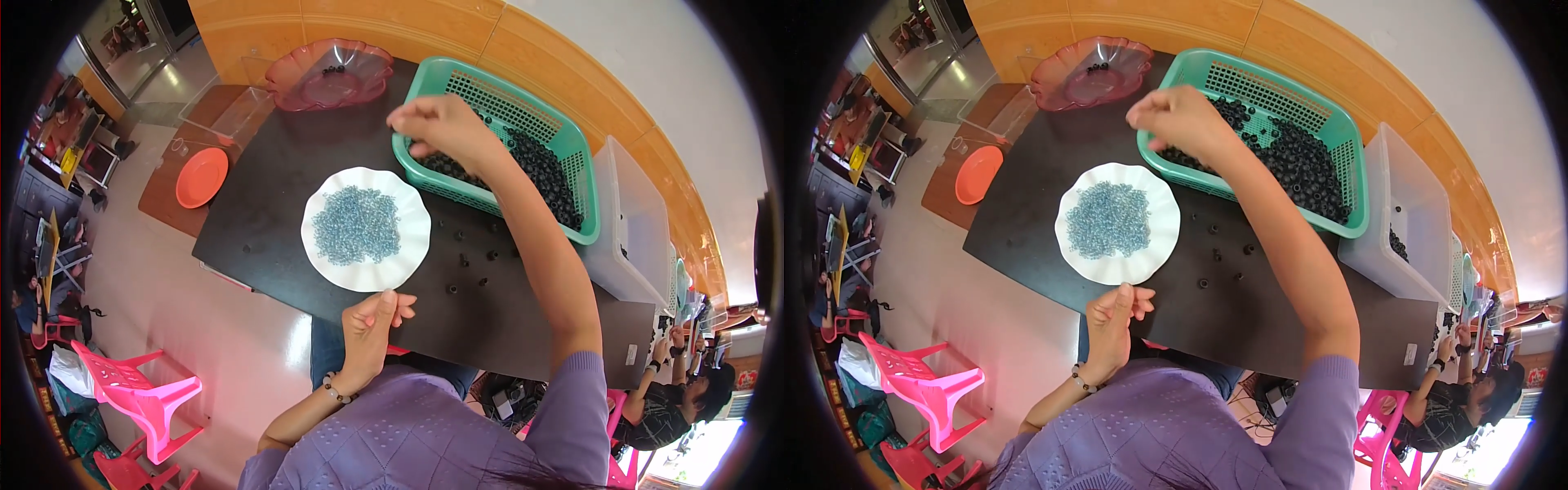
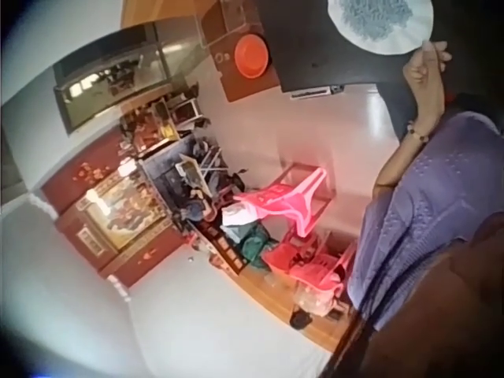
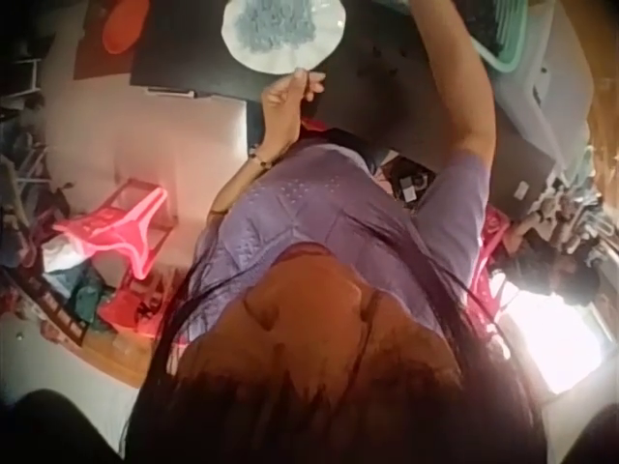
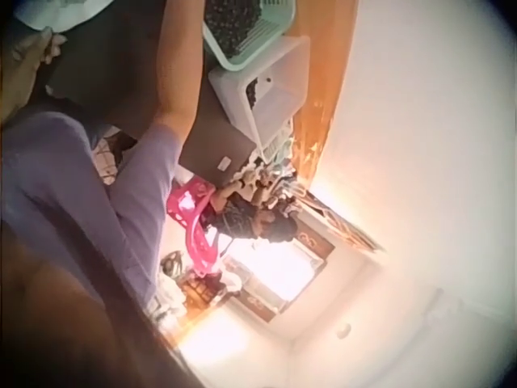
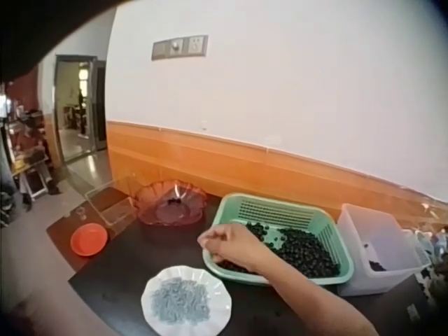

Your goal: The person picks up black beads and small blue beads by hand, inserting the blue beads into the black beads before placing the assembled pieces onto the table.

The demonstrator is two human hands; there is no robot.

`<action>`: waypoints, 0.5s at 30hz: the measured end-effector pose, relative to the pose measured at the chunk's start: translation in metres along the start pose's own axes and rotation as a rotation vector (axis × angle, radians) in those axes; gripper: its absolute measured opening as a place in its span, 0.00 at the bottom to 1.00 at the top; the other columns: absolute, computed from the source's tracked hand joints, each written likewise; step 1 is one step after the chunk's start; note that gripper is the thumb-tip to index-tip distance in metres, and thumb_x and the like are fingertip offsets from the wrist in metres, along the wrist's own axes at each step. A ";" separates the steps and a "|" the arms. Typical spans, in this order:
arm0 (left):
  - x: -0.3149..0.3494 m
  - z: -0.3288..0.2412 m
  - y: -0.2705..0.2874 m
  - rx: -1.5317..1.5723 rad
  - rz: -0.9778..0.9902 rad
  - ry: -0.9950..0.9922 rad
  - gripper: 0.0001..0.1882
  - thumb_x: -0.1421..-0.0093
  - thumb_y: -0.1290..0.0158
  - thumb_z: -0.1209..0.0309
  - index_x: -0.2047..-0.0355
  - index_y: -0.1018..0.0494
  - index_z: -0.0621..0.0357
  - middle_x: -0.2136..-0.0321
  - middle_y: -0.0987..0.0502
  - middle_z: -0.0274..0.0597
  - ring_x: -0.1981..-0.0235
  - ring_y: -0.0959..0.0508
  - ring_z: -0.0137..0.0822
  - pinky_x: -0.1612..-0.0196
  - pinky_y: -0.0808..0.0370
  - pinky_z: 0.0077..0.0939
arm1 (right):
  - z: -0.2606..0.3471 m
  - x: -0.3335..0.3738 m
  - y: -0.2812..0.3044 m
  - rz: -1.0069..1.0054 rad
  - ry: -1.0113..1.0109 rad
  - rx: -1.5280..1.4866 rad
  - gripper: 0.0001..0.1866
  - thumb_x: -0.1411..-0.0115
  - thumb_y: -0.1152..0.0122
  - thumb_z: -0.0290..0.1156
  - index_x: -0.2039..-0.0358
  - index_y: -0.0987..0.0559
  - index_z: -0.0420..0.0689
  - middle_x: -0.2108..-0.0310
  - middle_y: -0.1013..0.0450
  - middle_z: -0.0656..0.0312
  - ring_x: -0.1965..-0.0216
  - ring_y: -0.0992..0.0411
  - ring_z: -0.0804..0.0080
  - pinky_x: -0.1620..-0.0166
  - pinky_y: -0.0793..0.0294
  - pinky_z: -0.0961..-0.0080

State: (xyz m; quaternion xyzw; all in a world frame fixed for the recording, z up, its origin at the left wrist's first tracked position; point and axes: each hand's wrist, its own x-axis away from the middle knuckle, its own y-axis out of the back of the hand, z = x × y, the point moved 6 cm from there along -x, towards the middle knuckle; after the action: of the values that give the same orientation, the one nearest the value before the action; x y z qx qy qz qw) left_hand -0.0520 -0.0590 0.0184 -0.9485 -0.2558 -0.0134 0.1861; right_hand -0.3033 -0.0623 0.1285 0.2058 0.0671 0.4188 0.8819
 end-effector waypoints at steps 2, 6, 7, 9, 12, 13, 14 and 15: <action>0.002 0.008 0.007 -0.022 0.019 0.074 0.19 0.33 0.55 0.62 0.66 0.21 0.66 0.77 0.23 0.35 0.75 0.33 0.19 0.69 0.35 0.14 | -0.002 -0.042 0.006 -0.123 -0.023 0.028 0.11 0.48 0.38 0.31 0.69 0.20 0.35 0.73 0.24 0.61 0.78 0.27 0.77 0.72 0.25 0.81; 0.002 0.011 0.010 0.006 0.025 0.086 0.21 0.34 0.54 0.59 0.69 0.21 0.65 0.78 0.23 0.35 0.77 0.31 0.20 0.73 0.39 0.13 | -0.026 -0.116 -0.002 -0.209 -0.121 -0.043 0.10 0.50 0.36 0.29 0.75 0.21 0.31 0.77 0.24 0.59 0.78 0.26 0.75 0.77 0.25 0.82; 0.001 0.012 0.011 0.019 0.032 0.100 0.20 0.34 0.53 0.60 0.68 0.21 0.66 0.77 0.23 0.36 0.76 0.30 0.21 0.72 0.38 0.13 | -0.028 -0.126 -0.001 -0.255 -0.162 -0.011 0.10 0.51 0.37 0.27 0.77 0.21 0.31 0.79 0.25 0.59 0.79 0.26 0.75 0.78 0.25 0.83; 0.000 0.015 0.012 0.027 0.048 0.101 0.20 0.34 0.53 0.60 0.68 0.21 0.66 0.77 0.23 0.37 0.76 0.30 0.22 0.71 0.37 0.13 | -0.034 -0.146 -0.003 -0.282 -0.151 -0.014 0.09 0.49 0.38 0.27 0.75 0.22 0.32 0.79 0.25 0.60 0.80 0.27 0.75 0.78 0.24 0.83; -0.002 0.017 0.013 0.050 0.067 0.109 0.19 0.34 0.52 0.61 0.68 0.21 0.66 0.77 0.22 0.38 0.75 0.29 0.22 0.71 0.36 0.14 | -0.032 -0.162 -0.007 -0.335 -0.148 -0.034 0.08 0.46 0.39 0.27 0.72 0.21 0.33 0.78 0.25 0.59 0.80 0.27 0.75 0.77 0.23 0.82; -0.002 0.018 0.013 0.066 0.074 0.107 0.19 0.35 0.52 0.61 0.69 0.21 0.66 0.77 0.22 0.38 0.75 0.28 0.23 0.71 0.35 0.14 | -0.033 -0.162 -0.005 -0.368 -0.147 -0.049 0.07 0.46 0.39 0.26 0.72 0.21 0.34 0.77 0.25 0.59 0.79 0.26 0.74 0.76 0.22 0.81; -0.003 0.020 0.011 0.072 0.083 0.119 0.19 0.35 0.52 0.61 0.69 0.21 0.66 0.77 0.22 0.38 0.75 0.28 0.23 0.71 0.35 0.14 | -0.037 -0.159 0.001 -0.376 -0.160 -0.044 0.07 0.46 0.39 0.26 0.72 0.21 0.34 0.77 0.25 0.59 0.79 0.26 0.74 0.76 0.22 0.81; -0.005 0.019 0.011 0.072 0.087 0.118 0.19 0.35 0.52 0.62 0.69 0.21 0.66 0.76 0.22 0.38 0.75 0.28 0.23 0.71 0.35 0.14 | -0.033 -0.156 0.006 -0.344 -0.108 0.006 0.07 0.47 0.39 0.27 0.71 0.21 0.34 0.76 0.24 0.59 0.77 0.26 0.74 0.75 0.22 0.81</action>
State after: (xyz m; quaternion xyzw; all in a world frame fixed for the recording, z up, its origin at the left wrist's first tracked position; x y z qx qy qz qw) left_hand -0.0521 -0.0627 -0.0039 -0.9491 -0.2032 -0.0519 0.2351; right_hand -0.4170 -0.1688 0.0929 0.2161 0.0548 0.2498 0.9423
